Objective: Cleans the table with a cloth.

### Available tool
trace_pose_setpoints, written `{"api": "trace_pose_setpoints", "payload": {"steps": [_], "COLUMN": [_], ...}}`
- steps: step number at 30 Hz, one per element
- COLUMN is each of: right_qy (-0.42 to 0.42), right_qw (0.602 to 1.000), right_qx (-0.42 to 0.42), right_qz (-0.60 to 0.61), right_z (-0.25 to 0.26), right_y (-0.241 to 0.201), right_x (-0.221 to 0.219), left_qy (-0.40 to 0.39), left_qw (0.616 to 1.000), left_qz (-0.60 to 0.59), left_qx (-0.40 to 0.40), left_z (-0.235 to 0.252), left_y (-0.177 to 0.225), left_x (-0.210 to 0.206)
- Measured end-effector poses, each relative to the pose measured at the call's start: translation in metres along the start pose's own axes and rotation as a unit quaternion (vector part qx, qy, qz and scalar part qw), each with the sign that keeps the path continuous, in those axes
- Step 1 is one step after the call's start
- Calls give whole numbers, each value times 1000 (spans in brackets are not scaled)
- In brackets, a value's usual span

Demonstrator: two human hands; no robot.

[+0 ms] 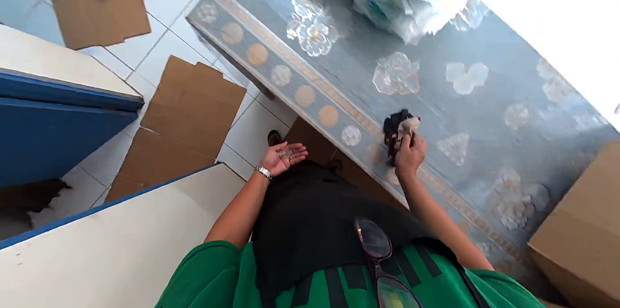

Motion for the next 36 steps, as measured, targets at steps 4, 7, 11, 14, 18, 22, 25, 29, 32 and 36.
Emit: {"api": "trace_pose_setpoints", "payload": {"steps": [4, 7, 11, 14, 18, 22, 25, 29, 32, 36], "right_qy": [37, -14, -111, -232, -358, -274, -198, -135, -215, -229], "right_qw": [993, 991, 971, 936, 902, 922, 962, 935, 880, 882], "right_qx": [108, 129, 208, 252, 115, 145, 157, 321, 405, 405], "right_qz": [-9, 26, 44, 82, 213, 233, 104, -59, -121, -79], "right_z": [-37, -53, -57, -51, -32, 1, 27, 18, 14, 47], "right_y": [-69, -141, -250, -328, -392, -402, -375, -351, -331, -294], "right_x": [-70, -144, -252, -325, -348, -315, -295, -290, -292, -244], "left_qy": [36, 57, 89, 110, 115, 97, 59, 33, 43, 44], "left_qw": [999, 998, 995, 992, 991, 993, 998, 999, 993, 984], "left_qz": [-10, -13, -32, -37, -44, -42, -16, 25, 85, 145], "left_qx": [11, 17, -19, -47, -51, -57, -32, 24, 69, 95], "left_z": [-18, -27, -45, -59, -63, -50, -35, -16, -9, 1], "left_y": [34, 70, 126, 156, 173, 179, 177, 177, 173, 164], "left_x": [53, 95, 141, 171, 192, 191, 169, 136, 103, 64]}}
Point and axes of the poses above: each hand's wrist, its own z-axis towards the middle knuckle, its own x-axis out of the back of the hand, y = z × x, the point moved 5 cm from there along z, towards the middle knuckle, and after that the axes turned 5 degrees about z, right-handed, at the moved point
